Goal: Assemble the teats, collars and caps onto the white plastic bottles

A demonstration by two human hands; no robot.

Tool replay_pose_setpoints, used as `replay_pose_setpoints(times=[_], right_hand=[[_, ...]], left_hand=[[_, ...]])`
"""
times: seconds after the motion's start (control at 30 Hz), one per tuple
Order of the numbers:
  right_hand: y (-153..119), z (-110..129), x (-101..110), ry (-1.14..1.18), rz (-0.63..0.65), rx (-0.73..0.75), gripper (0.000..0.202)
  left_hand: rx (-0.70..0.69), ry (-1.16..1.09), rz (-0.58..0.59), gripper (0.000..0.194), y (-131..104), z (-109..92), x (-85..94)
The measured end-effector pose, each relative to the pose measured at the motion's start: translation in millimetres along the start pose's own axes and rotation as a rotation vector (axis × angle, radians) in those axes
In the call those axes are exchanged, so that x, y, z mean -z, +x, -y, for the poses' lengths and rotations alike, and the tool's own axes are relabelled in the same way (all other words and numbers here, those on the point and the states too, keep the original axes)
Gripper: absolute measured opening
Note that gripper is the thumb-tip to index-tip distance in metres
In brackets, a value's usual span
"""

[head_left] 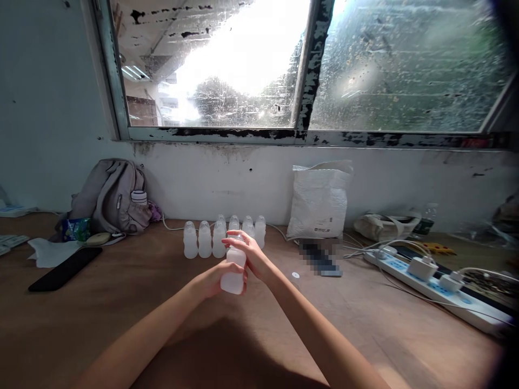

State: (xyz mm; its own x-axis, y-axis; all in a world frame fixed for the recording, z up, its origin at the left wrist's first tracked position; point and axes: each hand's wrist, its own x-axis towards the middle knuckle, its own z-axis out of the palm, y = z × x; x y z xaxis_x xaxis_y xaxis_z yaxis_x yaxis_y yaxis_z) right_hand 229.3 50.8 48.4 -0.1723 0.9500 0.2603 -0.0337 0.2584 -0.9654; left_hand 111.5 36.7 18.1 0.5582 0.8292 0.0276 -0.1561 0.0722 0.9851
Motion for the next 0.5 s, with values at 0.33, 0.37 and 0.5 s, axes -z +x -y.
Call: replay_pose_setpoints(times=[0.33, 0.37, 0.5], right_hand=[[-9.0, 12.4, -5.7, 0.255, 0.084, -0.074, 0.019], [-8.3, 11.7, -6.4, 0.259, 0.066, -0.042, 0.019], [-9.4, 11.7, -9.3, 0.209, 0.055, 0.083, 0.02]], left_hand=[[-0.079, 0.158, 0.014, 0.006, -6.0, -9.4, -6.5], [-0.116, 0.194, -0.034, 0.005, -4.0, -8.8, -7.8], [-0.295, 0.445, -0.254, 0.01, 0.9, -4.3, -8.0]])
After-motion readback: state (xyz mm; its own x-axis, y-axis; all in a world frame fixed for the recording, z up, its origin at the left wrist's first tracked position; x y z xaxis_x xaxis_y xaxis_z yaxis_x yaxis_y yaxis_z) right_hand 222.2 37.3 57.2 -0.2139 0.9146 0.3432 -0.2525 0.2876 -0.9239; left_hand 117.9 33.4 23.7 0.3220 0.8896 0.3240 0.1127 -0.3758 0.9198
